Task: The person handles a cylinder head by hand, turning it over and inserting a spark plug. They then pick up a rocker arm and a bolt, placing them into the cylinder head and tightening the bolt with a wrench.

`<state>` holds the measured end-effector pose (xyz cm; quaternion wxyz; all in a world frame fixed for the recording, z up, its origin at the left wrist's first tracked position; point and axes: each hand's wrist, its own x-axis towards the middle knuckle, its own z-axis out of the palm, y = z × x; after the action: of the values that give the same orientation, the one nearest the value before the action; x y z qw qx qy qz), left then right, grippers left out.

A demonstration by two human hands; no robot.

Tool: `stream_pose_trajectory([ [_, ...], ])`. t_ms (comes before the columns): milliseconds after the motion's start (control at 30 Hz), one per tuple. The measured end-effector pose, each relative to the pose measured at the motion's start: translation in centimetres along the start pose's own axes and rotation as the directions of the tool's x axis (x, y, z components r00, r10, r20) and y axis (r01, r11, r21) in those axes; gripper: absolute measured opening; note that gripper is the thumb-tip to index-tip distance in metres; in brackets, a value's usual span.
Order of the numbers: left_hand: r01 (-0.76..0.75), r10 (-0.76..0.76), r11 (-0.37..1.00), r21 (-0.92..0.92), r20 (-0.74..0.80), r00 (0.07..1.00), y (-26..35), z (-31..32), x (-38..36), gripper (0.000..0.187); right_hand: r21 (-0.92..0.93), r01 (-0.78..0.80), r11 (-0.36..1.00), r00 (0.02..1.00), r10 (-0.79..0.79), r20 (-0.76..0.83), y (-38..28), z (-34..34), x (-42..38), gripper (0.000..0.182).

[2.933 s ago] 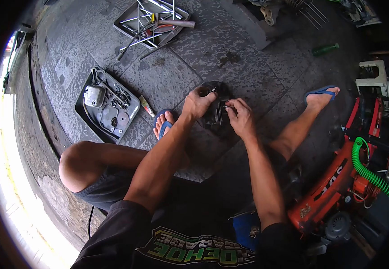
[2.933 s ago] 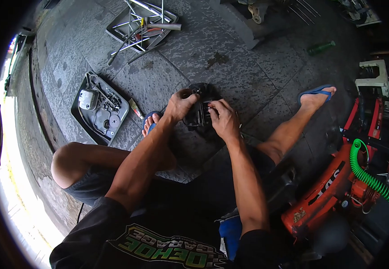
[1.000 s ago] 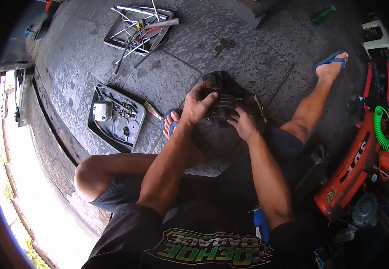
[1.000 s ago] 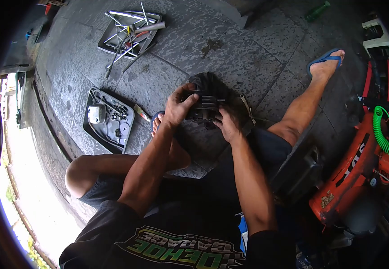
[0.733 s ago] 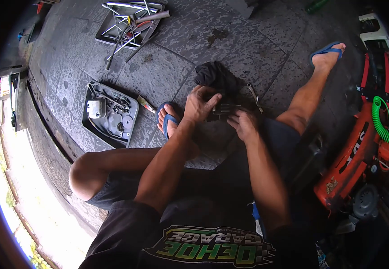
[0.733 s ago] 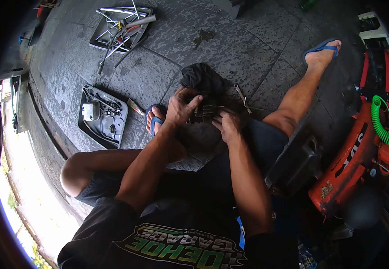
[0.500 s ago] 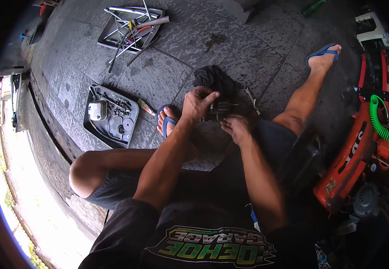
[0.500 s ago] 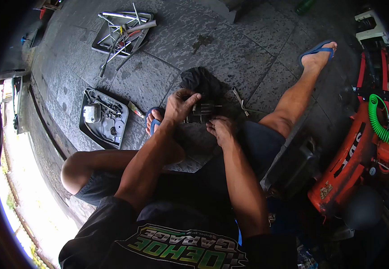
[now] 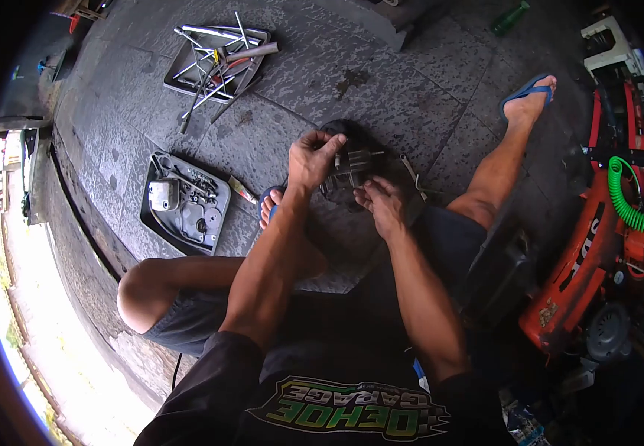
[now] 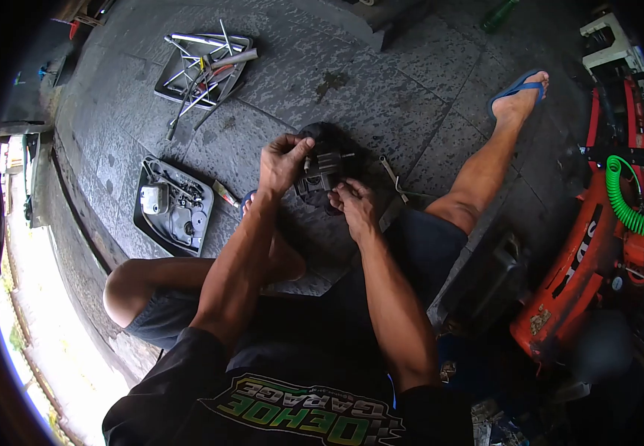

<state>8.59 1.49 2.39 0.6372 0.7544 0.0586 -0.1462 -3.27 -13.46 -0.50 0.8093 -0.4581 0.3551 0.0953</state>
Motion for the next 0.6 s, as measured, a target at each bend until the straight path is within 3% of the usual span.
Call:
stream_pose_trajectory([
  [200,-0.044,0.045,0.997,0.065,-0.026,0.999,-0.2,-0.9,3.3,0.039,0.097,0.042,0.994,0.999,-0.044,0.021,0.7,1.4,3.2,0.02],
  [300,0.003,-0.017,0.974,0.225,0.058,0.998,-0.1,-0.5,2.6,0.038,0.113,-0.041,0.993,0.999,0.042,-0.013,2.1,0.4,3.3,0.019],
  [433,0.003,-0.018,0.97,0.243,0.061,0.998,-1.1,-0.4,1.9,0.038,0.122,-0.059,0.991,0.998,0.061,-0.016,3.0,-0.2,3.5,0.02],
  [500,-0.099,0.086,0.961,0.258,0.06,0.994,-1.4,-0.3,1.8,0.038,0.107,-0.061,0.992,0.997,0.066,-0.039,3.4,-0.3,3.6,0.019],
  [600,-0.078,0.067,0.96,0.269,0.049,0.997,-1.1,-0.2,1.5,0.039,0.126,-0.085,0.988,0.995,0.092,-0.05,3.2,-0.3,3.6,0.02],
])
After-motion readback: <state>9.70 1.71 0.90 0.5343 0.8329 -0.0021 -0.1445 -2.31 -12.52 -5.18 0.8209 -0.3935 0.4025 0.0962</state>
